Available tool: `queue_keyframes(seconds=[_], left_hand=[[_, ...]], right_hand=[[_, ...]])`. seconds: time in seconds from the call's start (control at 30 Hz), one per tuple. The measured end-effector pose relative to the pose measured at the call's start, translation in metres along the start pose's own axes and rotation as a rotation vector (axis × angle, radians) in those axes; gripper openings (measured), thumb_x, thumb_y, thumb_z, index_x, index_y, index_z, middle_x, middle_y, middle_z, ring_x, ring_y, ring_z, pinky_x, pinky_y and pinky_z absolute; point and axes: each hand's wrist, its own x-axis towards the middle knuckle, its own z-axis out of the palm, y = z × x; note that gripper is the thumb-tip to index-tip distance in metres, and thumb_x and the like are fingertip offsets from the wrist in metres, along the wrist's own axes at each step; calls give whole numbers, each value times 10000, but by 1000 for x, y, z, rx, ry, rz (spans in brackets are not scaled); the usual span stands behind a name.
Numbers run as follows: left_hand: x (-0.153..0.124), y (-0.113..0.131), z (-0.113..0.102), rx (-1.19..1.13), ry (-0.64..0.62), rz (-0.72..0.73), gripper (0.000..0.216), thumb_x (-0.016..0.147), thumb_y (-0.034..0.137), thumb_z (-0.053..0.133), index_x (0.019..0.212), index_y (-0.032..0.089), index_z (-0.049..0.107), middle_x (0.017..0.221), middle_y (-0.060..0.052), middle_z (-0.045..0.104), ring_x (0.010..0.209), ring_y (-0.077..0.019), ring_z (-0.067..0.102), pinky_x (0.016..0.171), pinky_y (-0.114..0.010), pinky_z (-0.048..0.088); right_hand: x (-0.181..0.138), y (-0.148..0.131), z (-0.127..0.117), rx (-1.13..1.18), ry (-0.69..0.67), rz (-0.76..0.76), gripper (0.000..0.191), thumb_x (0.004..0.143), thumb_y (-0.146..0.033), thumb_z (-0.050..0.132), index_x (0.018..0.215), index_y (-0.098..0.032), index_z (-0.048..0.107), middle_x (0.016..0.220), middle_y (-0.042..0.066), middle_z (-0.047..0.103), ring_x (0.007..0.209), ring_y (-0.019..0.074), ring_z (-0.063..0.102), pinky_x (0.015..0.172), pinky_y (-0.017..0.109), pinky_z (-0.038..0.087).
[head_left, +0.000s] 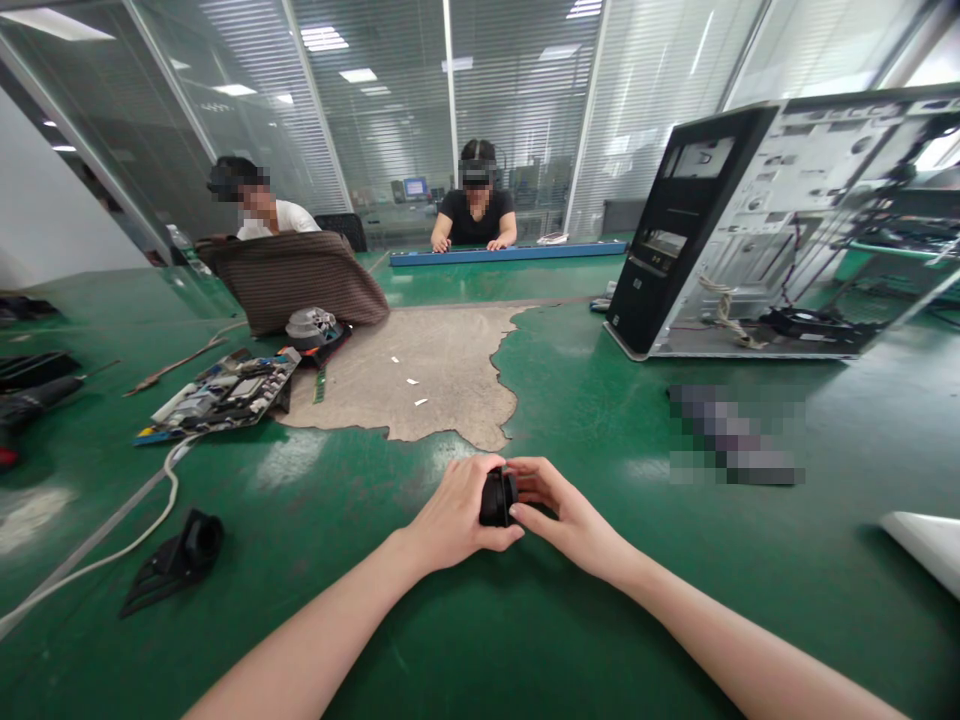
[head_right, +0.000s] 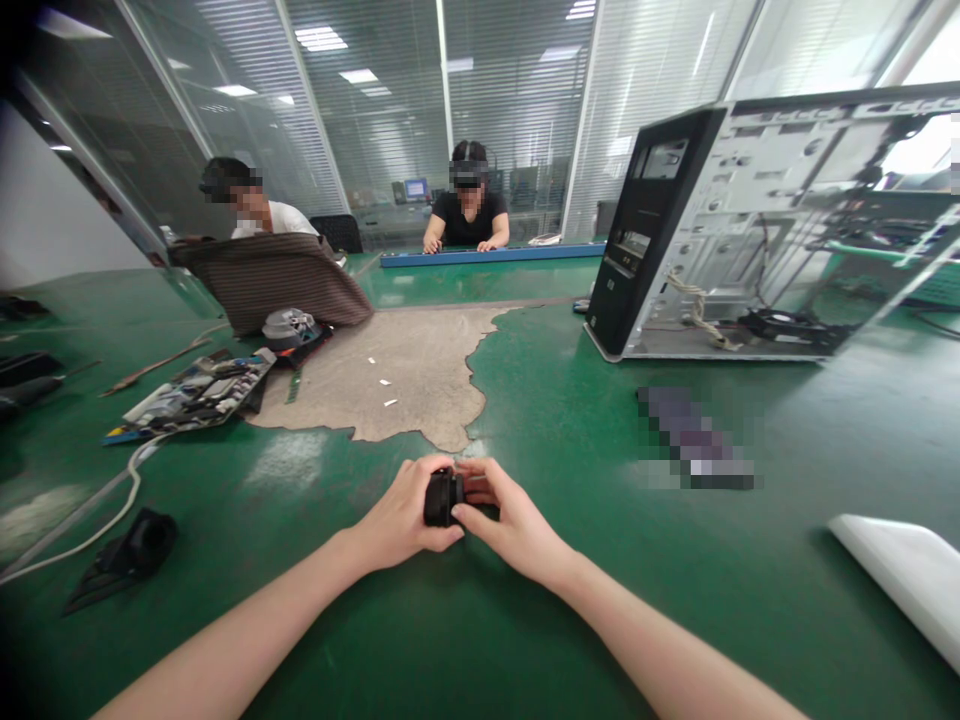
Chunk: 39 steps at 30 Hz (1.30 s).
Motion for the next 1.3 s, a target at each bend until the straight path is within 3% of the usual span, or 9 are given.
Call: queue_keyframes(seconds=[0.23, 0.4, 0.57, 0.77, 0.93, 1.1, 1.3], left_hand=[[-1, -2, 1, 3, -3, 15, 608, 639, 317, 646, 1118, 182, 296, 1050, -71, 477, 915, -224, 473, 799, -380, 375], [0, -1, 0, -8, -1, 3, 584, 641, 317, 638, 1104, 185, 307, 1022, -63, 490, 899, -224, 482, 783, -380, 380], [0, 0, -1, -12, -4, -2, 594, 638, 310, 639, 1114, 192, 304, 1027, -66, 491, 902, -230, 482, 781, -382, 381], [0, 0, 0, -23, 7, -5, 597, 625, 312, 645, 1110, 198, 315, 1037, -66, 490, 907, -234, 488, 782, -383, 380], [0, 0, 0, -16, 5, -5, 587, 634, 318, 639, 1105, 193, 312, 1028, -67, 492, 898, -233, 491, 779, -385, 383], [0, 0, 1, -15, 6, -11, 590, 634, 312, 636, 1113, 196, 313, 1028, -66, 492, 904, -235, 487, 778, -381, 385], [0, -2, 2, -24, 10, -12, 610, 617, 305, 647, 1119, 201, 318, 1047, -67, 489, 917, -240, 483, 786, -383, 379]], right_hand=[[-3, 1, -1, -31, -13, -116, 280, 753, -105, 524, 1000, -223, 463, 1088, 41, 460, 1038, 165, 488, 907, 341, 434], [-2, 1, -1, -17, 6, -54, 186, 803, -177, 506, 980, -226, 477, 1034, 32, 495, 987, 149, 522, 888, 326, 447], [-1, -2, 0, -9, -14, -13, 318, 798, -146, 500, 1093, -229, 417, 1042, 42, 521, 1003, 162, 529, 918, 368, 431], [-3, 0, -1, -48, -7, -118, 273, 754, -110, 520, 995, -226, 465, 1086, 44, 461, 1041, 169, 489, 913, 351, 433], [-2, 1, 0, -35, 19, -67, 170, 787, -180, 528, 947, -222, 489, 1065, 40, 478, 1012, 162, 513, 898, 336, 443], [-1, -1, 1, -20, 1, -18, 312, 792, -157, 517, 1080, -235, 427, 1040, 36, 517, 1005, 163, 532, 911, 364, 443], [-3, 0, 2, -31, -16, -122, 322, 734, -73, 518, 1006, -230, 443, 1117, 38, 438, 1064, 160, 493, 954, 365, 419]])
